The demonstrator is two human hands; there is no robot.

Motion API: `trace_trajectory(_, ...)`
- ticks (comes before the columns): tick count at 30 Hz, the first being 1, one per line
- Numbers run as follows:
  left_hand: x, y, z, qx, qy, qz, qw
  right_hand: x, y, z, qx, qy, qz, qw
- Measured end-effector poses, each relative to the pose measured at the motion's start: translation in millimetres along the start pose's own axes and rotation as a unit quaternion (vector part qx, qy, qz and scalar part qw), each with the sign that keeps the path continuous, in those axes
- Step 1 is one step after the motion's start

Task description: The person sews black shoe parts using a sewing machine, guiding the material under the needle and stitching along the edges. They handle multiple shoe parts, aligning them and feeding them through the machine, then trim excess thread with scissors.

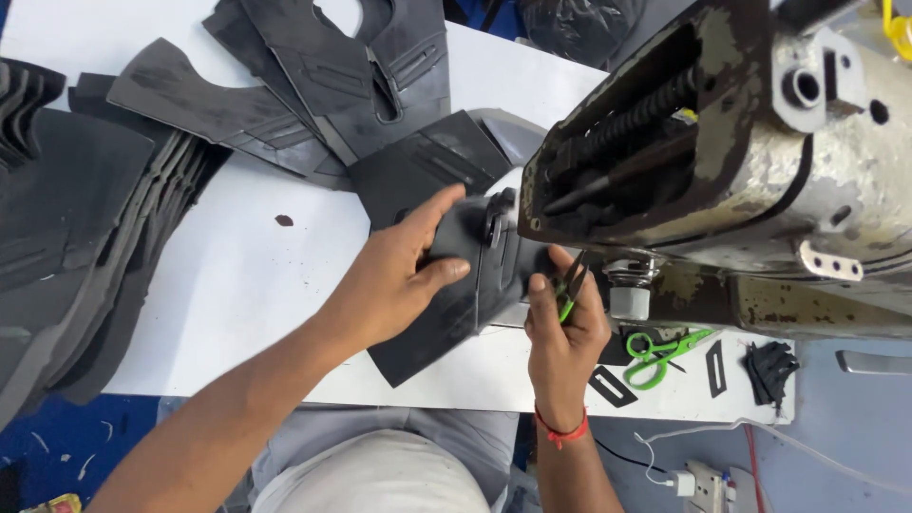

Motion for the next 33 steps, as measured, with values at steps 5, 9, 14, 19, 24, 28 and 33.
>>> trace_trajectory(5, 17, 3, -8, 0.006, 0.012, 0.01, 1.0, 13, -1, 5, 0.028, -0.002, 0.008, 1.0)
trace_trajectory(9, 34, 8, -14, 0.046, 0.009, 0.03, 0.998, 26, 5, 5, -0.009, 0.002, -0.005, 1.0)
trace_trajectory(14, 55, -6, -15, 0.009, -0.021, 0.017, 1.0, 36, 39, -12, 0.007, 0.03, 0.045, 0.999)
trace_trajectory(19, 44, 13, -12, 0.113, 0.07, 0.083, 0.988, 21, 18, -8, -0.027, -0.042, 0.053, 0.997)
trace_trajectory(24, 30, 22, 2, 0.278, 0.17, 0.28, 0.903, -34, 88, -41, -0.192, -0.118, 0.073, 0.972)
trace_trajectory(28, 40, -3, -8, 0.335, 0.06, -0.072, 0.938, -34, 96, -77, -0.328, -0.024, 0.076, 0.941)
trace_trajectory(33, -17, -5, -54, 0.304, 0.205, 0.195, 0.91, -10, 88, -101, -0.452, 0.017, -0.103, 0.886)
Point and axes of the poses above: each hand's wrist, its own x-axis towards the middle knuckle, its own z-axis out of the palm, y = z × x, the point moved 5 cm from there along x, towards the middle knuckle, and after that the axes turned 2 degrees about x, right-handed, at the moved point
